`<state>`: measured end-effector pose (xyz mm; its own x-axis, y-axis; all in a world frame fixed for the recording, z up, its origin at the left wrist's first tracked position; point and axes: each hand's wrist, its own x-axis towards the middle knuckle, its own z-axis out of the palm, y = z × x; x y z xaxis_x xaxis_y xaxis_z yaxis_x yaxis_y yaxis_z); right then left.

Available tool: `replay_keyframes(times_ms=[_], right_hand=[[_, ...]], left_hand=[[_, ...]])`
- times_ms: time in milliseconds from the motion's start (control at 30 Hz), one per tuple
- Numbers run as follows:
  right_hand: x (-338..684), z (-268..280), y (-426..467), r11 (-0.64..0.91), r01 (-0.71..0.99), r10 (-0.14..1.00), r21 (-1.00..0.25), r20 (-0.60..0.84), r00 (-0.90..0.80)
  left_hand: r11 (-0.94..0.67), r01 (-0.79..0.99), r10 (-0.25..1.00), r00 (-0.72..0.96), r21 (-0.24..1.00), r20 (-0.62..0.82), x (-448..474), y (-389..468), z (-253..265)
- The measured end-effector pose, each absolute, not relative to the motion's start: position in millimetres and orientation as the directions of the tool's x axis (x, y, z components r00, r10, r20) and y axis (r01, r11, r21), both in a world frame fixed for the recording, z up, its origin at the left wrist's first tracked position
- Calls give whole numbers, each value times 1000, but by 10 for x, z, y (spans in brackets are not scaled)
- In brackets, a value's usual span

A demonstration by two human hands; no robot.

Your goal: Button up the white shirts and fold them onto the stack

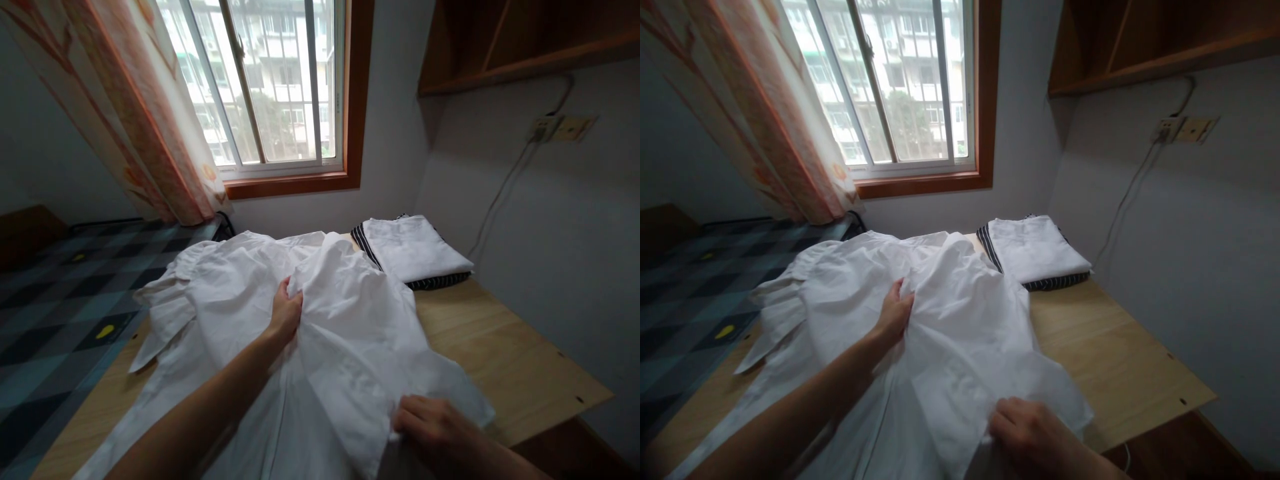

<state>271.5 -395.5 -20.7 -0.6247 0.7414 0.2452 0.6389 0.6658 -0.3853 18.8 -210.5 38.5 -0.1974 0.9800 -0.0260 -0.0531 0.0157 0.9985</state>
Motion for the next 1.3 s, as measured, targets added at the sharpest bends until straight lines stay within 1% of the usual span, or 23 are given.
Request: replay_keyframes(times_ms=[67, 100, 167, 233, 267, 333, 400, 433, 500, 600, 700, 767, 833, 867, 933, 1000, 1033, 1067, 1100, 1133, 1200, 1233, 1300], right_hand=[[2568, -33, -3982, 637, 542, 744, -548, 255, -617], [2502, 60, -3977, 624, 468, 727, -626, 245, -642], [2432, 228, -3883, 577, 343, 683, -742, 208, -700], [2487, 338, -3633, 493, 327, 738, -806, 188, -648], [2562, 358, -3448, 426, 377, 825, -822, 183, -534], [2762, 317, -3012, 258, 439, 966, -861, 225, -126], [2944, 186, -2599, 110, 480, 961, -870, 216, 173], [2999, 105, -2442, 49, 519, 962, -853, 180, 206], [3012, -50, -2258, 19, 607, 974, -794, 152, 169], [2864, -166, -2235, 128, 653, 987, -746, 158, -13], [2770, -62, -2237, 218, 679, 976, -700, 156, -153], [2836, 155, -2133, 260, 738, 965, -622, 190, -180], [3005, 498, -1939, 293, 801, 933, -522, 340, -119], [3117, 710, -1818, 286, 837, 882, -466, 469, -40], [3371, 1176, -1564, 232, 888, 684, -397, 715, 141], [3630, 1612, -1332, 158, 905, 405, -394, 862, 305], [3751, 1781, -1236, 146, 905, 262, -399, 898, 354], [3863, 1898, -1156, 148, 904, 147, -401, 913, 381], [3965, 1954, -1094, 141, 900, 97, -412, 911, 401], [4059, 1946, -1050, 111, 892, 135, -439, 896, 424], [4226, 1753, -1008, -27, 855, 380, -518, 786, 488], [4305, 1589, -1007, -137, 826, 529, -547, 664, 528], [4459, 1207, -1029, -317, 761, 685, -566, 418, 597]], left_hand=[[-47, 69, 976, -211, 997, 61, 77, -1946, 489], [-83, 215, 974, -189, 973, 125, -4, -1859, 549], [-154, 578, 973, -52, 802, 224, -185, -1710, 660], [-208, 806, 968, 90, 554, 233, -326, -1640, 734], [-224, 852, 964, 123, 474, 234, -359, -1642, 754], [-253, 891, 948, 151, 376, 279, -319, -1709, 769], [-316, 920, 911, 225, 234, 344, -139, -1815, 763], [-350, 921, 890, 270, 171, 368, -9, -1865, 756], [-397, 912, 863, 333, 104, 379, 289, -1937, 731], [-441, 890, 879, 404, 114, 252, 672, -1945, 652], [-440, 888, 897, 428, 133, 113, 776, -1880, 537], [-372, 900, 923, 331, 229, 196, 656, -1840, 486], [-278, 868, 915, 109, 412, 389, 437, -1823, 481], [-240, 825, 881, -37, 512, 472, 315, -1824, 494], [-206, 720, 781, -287, 663, 555, 100, -1844, 526], [-220, 644, 707, -413, 733, 574, -24, -1889, 534], [-240, 620, 701, -422, 747, 575, -43, -1921, 520], [-267, 602, 720, -395, 753, 571, -33, -1959, 494], [-302, 587, 766, -320, 751, 558, 1, -2002, 459], [-351, 575, 821, -190, 739, 538, 55, -2051, 419], [-502, 550, 860, 236, 667, 453, 192, -2161, 346], [-584, 524, 807, 459, 620, 372, 262, -2217, 324], [-702, 460, 630, 758, 544, 172, 375, -2326, 320]])
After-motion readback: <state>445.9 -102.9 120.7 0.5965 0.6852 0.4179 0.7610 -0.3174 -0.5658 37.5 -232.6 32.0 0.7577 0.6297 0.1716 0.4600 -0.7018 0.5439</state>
